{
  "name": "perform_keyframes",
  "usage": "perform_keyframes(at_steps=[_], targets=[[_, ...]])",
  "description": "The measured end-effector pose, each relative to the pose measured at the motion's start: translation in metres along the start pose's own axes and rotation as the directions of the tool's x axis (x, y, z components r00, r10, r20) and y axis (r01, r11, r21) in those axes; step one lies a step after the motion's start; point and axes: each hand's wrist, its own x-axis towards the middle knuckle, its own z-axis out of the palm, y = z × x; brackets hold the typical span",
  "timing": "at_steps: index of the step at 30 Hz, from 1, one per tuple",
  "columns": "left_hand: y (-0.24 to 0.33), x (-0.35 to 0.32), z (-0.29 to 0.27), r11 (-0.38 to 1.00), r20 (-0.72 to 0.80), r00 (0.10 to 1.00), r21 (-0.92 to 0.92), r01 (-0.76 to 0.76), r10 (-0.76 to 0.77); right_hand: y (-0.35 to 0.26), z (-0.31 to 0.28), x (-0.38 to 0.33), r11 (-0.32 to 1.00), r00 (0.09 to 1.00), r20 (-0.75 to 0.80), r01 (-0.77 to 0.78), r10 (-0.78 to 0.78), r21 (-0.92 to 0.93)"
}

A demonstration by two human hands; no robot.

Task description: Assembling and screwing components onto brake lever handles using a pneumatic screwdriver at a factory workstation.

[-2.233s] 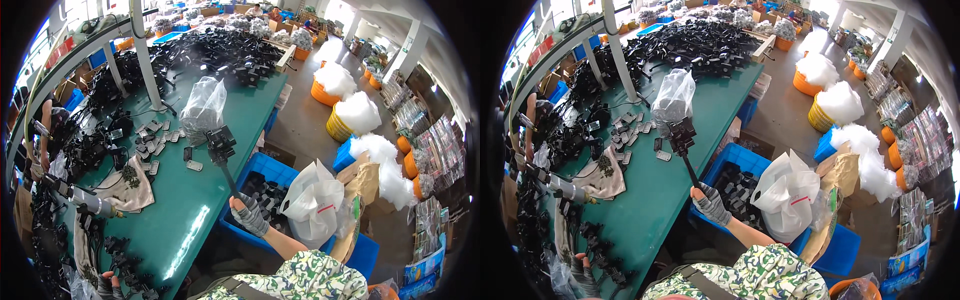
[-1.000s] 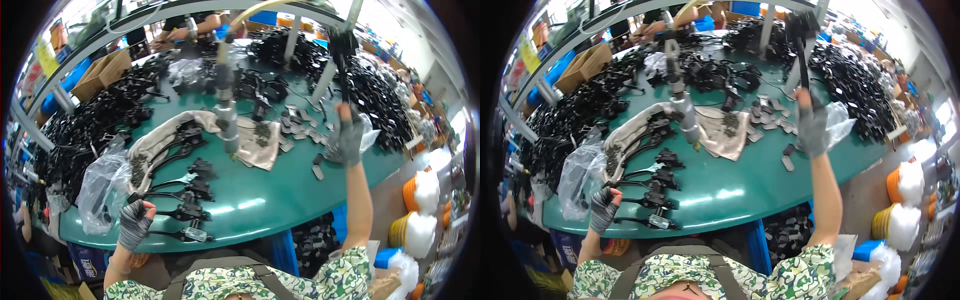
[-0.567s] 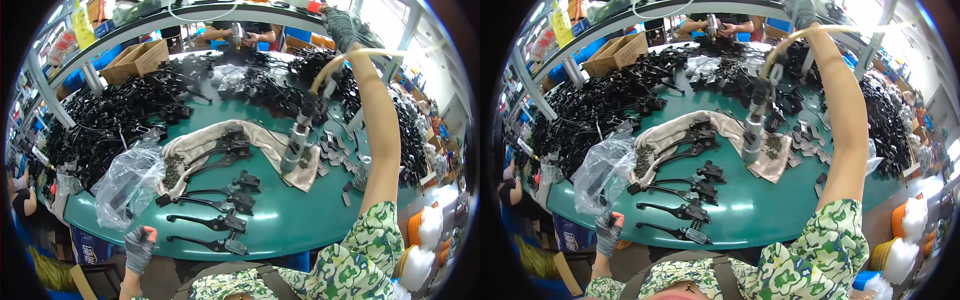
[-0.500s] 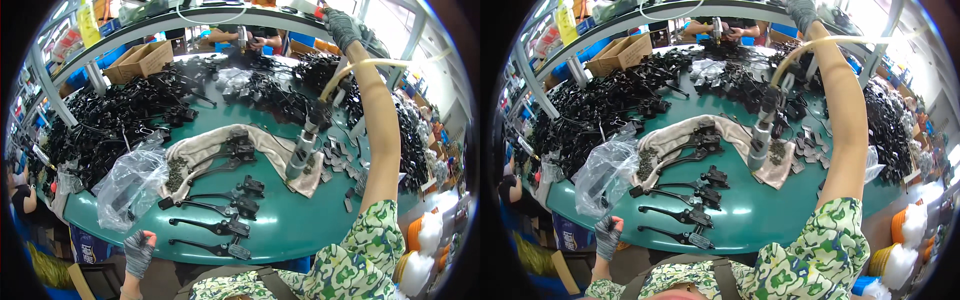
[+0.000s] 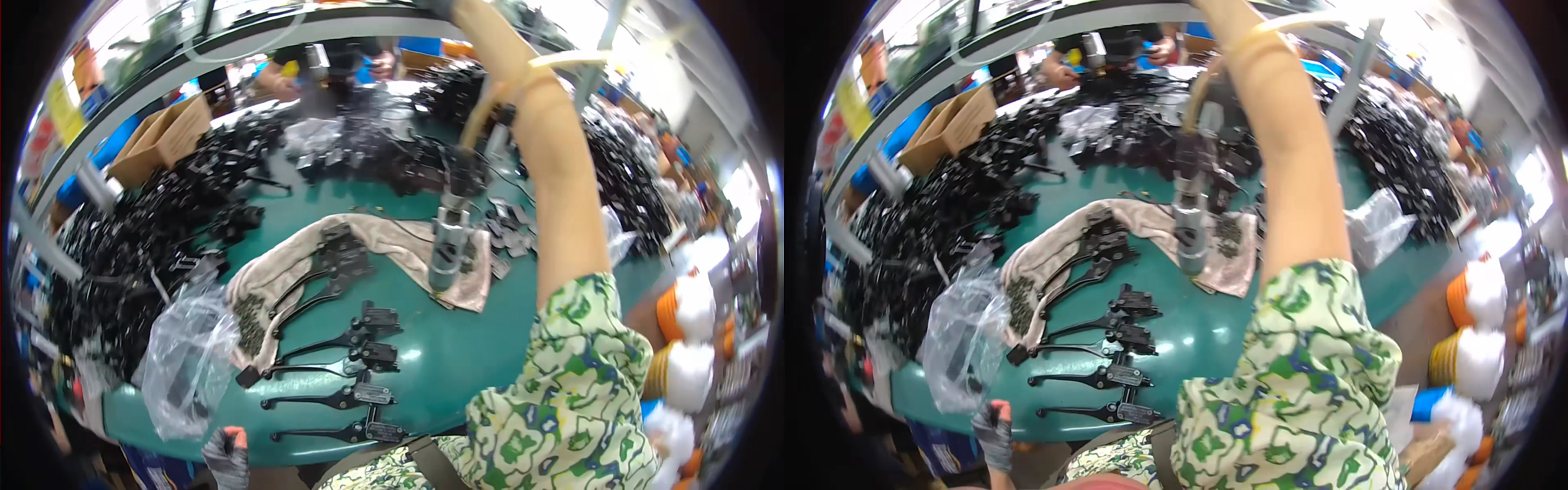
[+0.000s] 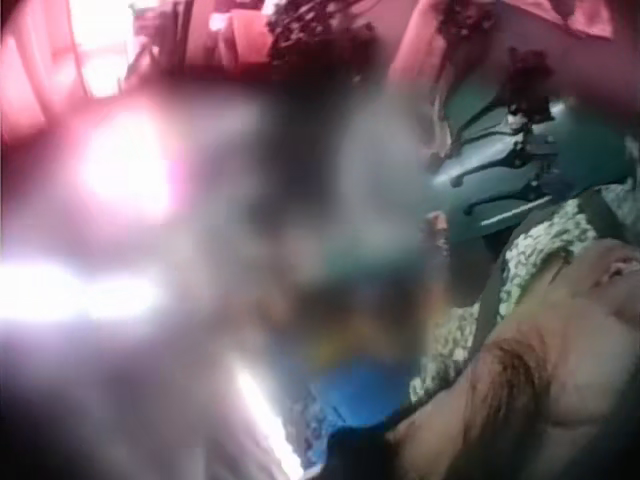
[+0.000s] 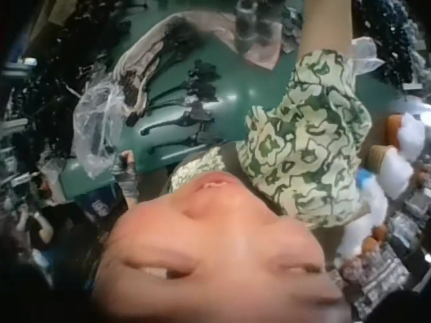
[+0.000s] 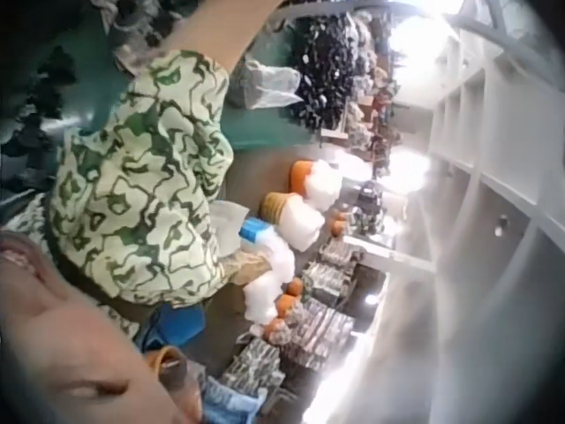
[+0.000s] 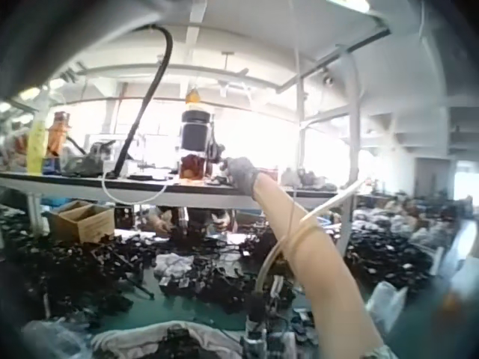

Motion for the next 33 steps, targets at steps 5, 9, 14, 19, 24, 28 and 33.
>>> perform_keyframes(at_steps=[5, 9, 14, 19, 24, 28, 33], targets=[[-0.001, 0.006, 0.013, 1.0, -0.005, 1.0, 0.013, -0.023, 0.023, 0.006, -0.021, 0.025, 0.974, 0.98, -0.05, 0.187, -0.195, -0.13], [0.014, 0.012, 0.016, 1.0, 0.035, 0.999, 0.005, 0.028, -0.029, 0.003, -0.021, 0.023, 0.138, 0.838, 0.313, 0.41, -0.447, -0.902], [-0.002, 0.005, 0.012, 0.999, 0.022, 0.999, 0.018, 0.043, -0.044, -0.004, -0.009, 0.021, -0.298, 0.788, 0.448, 0.346, -0.422, -0.89], [-0.005, 0.002, 0.01, 1.0, 0.013, 1.0, 0.014, 0.027, -0.027, -0.006, -0.004, 0.031, -0.479, 0.77, 0.5, 0.291, -0.396, -0.828], [-0.008, 0.002, 0.01, 0.999, 0.034, 0.999, 0.048, 0.02, -0.022, -0.002, 0.002, 0.035, -0.435, 0.792, 0.457, 0.273, -0.405, -0.858], [-0.005, -0.002, 0.009, 0.998, 0.039, 0.998, 0.006, 0.057, -0.057, -0.009, 0.002, 0.029, -0.545, 0.793, 0.506, 0.273, -0.338, -0.792], [-0.002, 0.015, 0.033, 0.998, 0.041, 0.998, -0.052, 0.039, -0.037, -0.018, 0.002, -0.009, 0.06, 0.865, 0.113, 0.163, -0.489, -0.985]])
